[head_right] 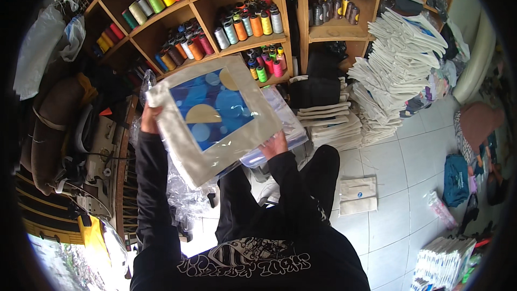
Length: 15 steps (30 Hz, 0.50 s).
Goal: The recorder is placing printed tote bags into plastic sleeves and organizing them in a textile workshop.
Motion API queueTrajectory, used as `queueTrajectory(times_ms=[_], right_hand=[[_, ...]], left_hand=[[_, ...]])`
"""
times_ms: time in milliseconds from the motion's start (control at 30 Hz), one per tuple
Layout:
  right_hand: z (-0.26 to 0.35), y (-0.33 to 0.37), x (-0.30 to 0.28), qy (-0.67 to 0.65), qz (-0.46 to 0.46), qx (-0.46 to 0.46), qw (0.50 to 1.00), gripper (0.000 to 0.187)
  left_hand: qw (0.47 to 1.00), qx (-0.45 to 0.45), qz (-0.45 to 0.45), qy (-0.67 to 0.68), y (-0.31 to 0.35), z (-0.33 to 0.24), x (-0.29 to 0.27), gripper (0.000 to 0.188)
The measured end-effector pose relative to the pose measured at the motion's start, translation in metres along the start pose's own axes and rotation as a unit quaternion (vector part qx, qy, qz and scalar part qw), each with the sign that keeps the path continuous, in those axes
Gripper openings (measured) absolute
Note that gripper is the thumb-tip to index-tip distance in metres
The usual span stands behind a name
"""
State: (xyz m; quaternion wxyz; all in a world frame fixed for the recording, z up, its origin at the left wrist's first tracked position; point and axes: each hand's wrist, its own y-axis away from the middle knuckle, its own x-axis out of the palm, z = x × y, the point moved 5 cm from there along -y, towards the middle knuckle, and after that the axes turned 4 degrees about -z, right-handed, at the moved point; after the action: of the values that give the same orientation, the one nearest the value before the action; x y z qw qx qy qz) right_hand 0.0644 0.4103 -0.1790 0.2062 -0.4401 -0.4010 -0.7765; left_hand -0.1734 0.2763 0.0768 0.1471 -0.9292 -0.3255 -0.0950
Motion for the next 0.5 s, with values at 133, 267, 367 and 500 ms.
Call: queueTrajectory(times_ms=[133,267,367,500], right_hand=[[0.035,0.079,0.055,-0.178,0.254,-0.013,0.951,0.056],[0.043,0.103,0.048,0.112,0.192,-0.115,0.968,0.043],[0.046,0.110,0.045,0.097,0.204,-0.100,0.969,0.045],[0.046,0.114,0.037,0.113,0.221,-0.087,0.965,0.049]], left_hand=[[0.998,-0.045,0.018,-0.029,0.019,-0.042,-0.004,0.057],[0.998,-0.031,0.015,-0.044,0.030,-0.059,0.006,0.057],[0.997,-0.038,0.024,-0.061,0.032,-0.060,0.006,0.057],[0.995,-0.015,0.060,-0.074,0.034,-0.062,0.010,0.061]])
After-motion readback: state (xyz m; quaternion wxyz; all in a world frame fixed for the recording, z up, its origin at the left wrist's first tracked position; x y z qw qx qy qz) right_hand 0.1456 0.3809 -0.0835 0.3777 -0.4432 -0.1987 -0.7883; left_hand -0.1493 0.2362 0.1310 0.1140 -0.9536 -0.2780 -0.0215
